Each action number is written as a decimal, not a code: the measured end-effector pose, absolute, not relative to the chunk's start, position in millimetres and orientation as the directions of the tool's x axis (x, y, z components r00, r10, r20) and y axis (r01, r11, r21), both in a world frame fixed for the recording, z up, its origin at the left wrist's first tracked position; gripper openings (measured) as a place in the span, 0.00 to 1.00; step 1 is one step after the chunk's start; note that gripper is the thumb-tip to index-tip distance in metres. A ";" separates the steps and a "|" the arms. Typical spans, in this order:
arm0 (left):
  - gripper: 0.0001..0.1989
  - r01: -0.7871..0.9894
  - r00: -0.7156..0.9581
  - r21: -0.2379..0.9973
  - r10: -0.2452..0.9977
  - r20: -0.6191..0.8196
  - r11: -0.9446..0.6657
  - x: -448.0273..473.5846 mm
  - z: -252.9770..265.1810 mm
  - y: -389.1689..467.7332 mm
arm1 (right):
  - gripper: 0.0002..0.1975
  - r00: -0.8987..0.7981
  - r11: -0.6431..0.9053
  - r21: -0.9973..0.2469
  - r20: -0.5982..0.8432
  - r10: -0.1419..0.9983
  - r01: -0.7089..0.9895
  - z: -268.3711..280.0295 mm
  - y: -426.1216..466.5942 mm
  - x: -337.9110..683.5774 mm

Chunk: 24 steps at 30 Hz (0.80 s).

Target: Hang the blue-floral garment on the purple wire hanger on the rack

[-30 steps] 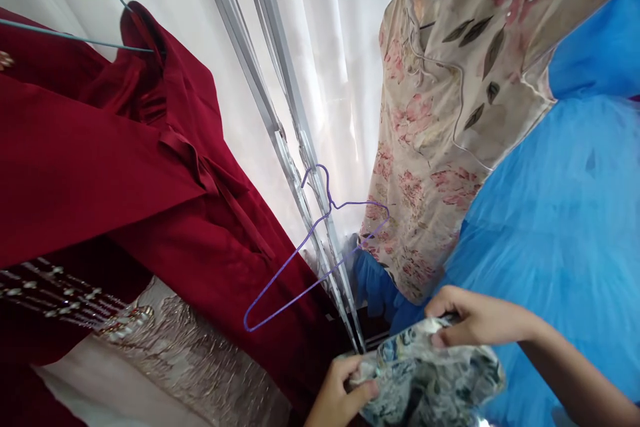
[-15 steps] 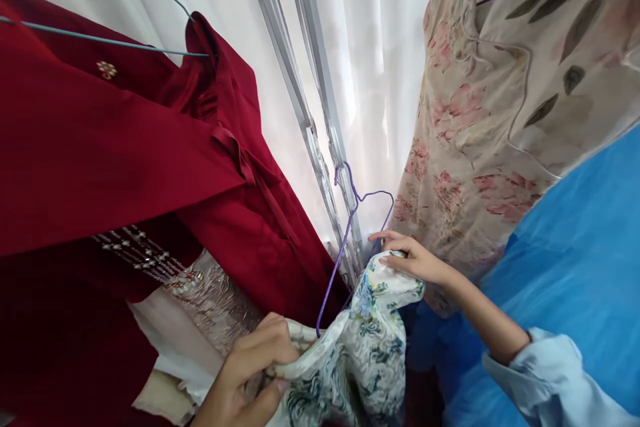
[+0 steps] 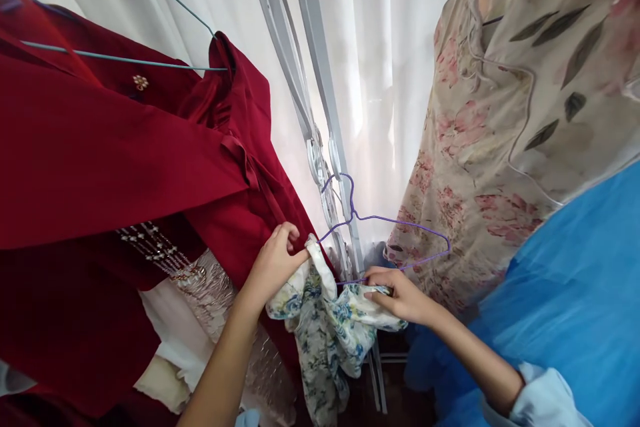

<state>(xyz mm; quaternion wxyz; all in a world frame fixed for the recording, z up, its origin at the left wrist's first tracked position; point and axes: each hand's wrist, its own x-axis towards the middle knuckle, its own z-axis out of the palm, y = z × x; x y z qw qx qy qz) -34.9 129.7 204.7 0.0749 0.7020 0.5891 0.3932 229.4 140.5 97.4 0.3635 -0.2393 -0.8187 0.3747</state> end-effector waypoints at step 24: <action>0.14 0.838 0.033 0.417 0.796 0.604 -0.351 -78.4 177.9 119.0 | 0.11 -0.363 0.002 -0.999 0.017 0.931 -0.040 117.6 191.7 305.1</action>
